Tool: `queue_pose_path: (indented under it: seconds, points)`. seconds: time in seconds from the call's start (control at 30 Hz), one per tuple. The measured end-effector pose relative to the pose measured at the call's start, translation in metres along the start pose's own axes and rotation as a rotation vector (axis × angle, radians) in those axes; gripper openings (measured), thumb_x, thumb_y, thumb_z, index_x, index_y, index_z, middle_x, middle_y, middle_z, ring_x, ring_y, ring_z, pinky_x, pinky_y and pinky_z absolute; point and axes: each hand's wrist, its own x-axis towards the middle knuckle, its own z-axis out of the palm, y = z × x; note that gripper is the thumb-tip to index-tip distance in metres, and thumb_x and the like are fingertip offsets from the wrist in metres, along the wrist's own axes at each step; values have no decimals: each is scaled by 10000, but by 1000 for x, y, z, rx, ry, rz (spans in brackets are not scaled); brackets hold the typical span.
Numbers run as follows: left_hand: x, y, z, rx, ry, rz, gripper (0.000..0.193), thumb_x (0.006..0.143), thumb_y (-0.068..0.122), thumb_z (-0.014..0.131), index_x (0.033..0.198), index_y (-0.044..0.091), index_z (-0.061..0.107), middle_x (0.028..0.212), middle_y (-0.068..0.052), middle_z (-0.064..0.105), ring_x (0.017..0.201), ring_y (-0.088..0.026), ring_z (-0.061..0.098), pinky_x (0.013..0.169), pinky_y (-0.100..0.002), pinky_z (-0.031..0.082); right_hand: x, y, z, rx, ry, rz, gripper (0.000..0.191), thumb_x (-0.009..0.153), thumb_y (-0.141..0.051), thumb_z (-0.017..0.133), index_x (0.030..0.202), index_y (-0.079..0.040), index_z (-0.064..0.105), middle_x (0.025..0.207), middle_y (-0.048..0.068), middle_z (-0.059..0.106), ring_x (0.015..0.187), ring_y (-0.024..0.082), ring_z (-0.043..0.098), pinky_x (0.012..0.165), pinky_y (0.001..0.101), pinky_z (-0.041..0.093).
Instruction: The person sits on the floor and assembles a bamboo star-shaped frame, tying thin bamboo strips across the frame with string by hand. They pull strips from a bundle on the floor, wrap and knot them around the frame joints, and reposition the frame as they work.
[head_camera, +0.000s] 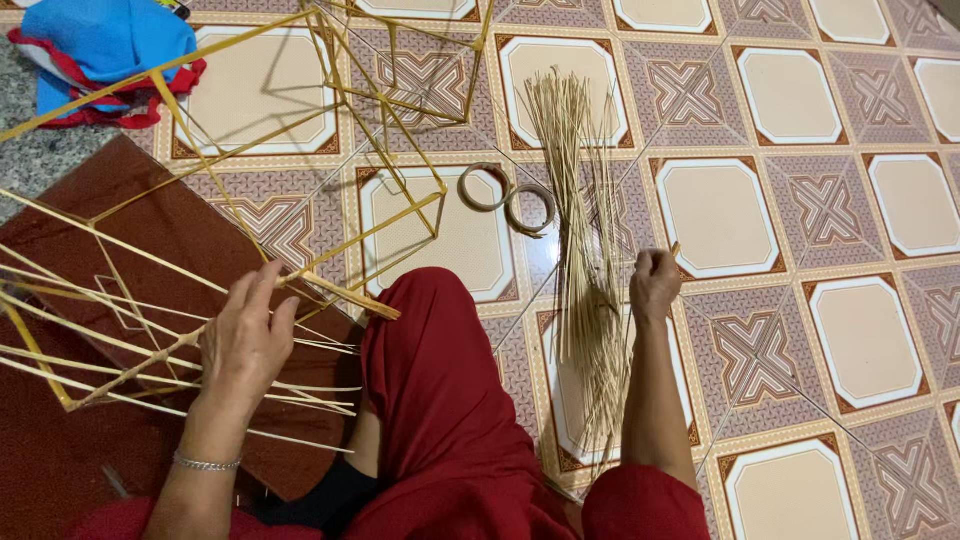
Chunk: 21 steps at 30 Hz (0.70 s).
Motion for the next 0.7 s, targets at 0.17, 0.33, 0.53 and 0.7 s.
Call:
queue_pose_path:
  seconds: [0.17, 0.33, 0.53, 0.7]
  points:
    - [-1, 35, -6, 55, 101, 83, 305, 999, 51, 660, 1285, -55, 667, 1183, -268, 701, 593, -229, 668, 395, -344, 588, -17, -105, -9, 640, -310, -109, 97, 1079, -87, 623, 1021, -9, 630, 819, 69, 638, 685, 122, 567, 596, 263, 452]
    - [-12, 103, 11, -595, -26, 219, 217, 951, 131, 692, 1127, 5, 706, 991, -142, 729, 825, -253, 732, 728, -363, 615, -74, -232, 0, 1010, -660, -245, 67, 1064, -62, 608, 1066, 2, 589, 849, 98, 664, 680, 141, 616, 608, 266, 513]
    - [-21, 126, 12, -802, -86, 161, 189, 1038, 118, 713, 952, -43, 665, 828, -154, 651, 738, -240, 645, 677, -398, 561, -131, -331, 33, 1209, -859, -326, 62, 1061, -55, 582, 1101, -13, 558, 920, 123, 689, 790, 177, 672, 708, 322, 580]
    - [-6, 82, -38, -792, 176, 94, 182, 990, 38, 638, 1159, 20, 704, 887, -65, 736, 639, -112, 681, 540, -242, 607, -152, -343, 83, 1137, -1010, -387, 182, 1133, -148, 542, 1186, 8, 618, 1016, 125, 728, 899, 181, 690, 859, 337, 600]
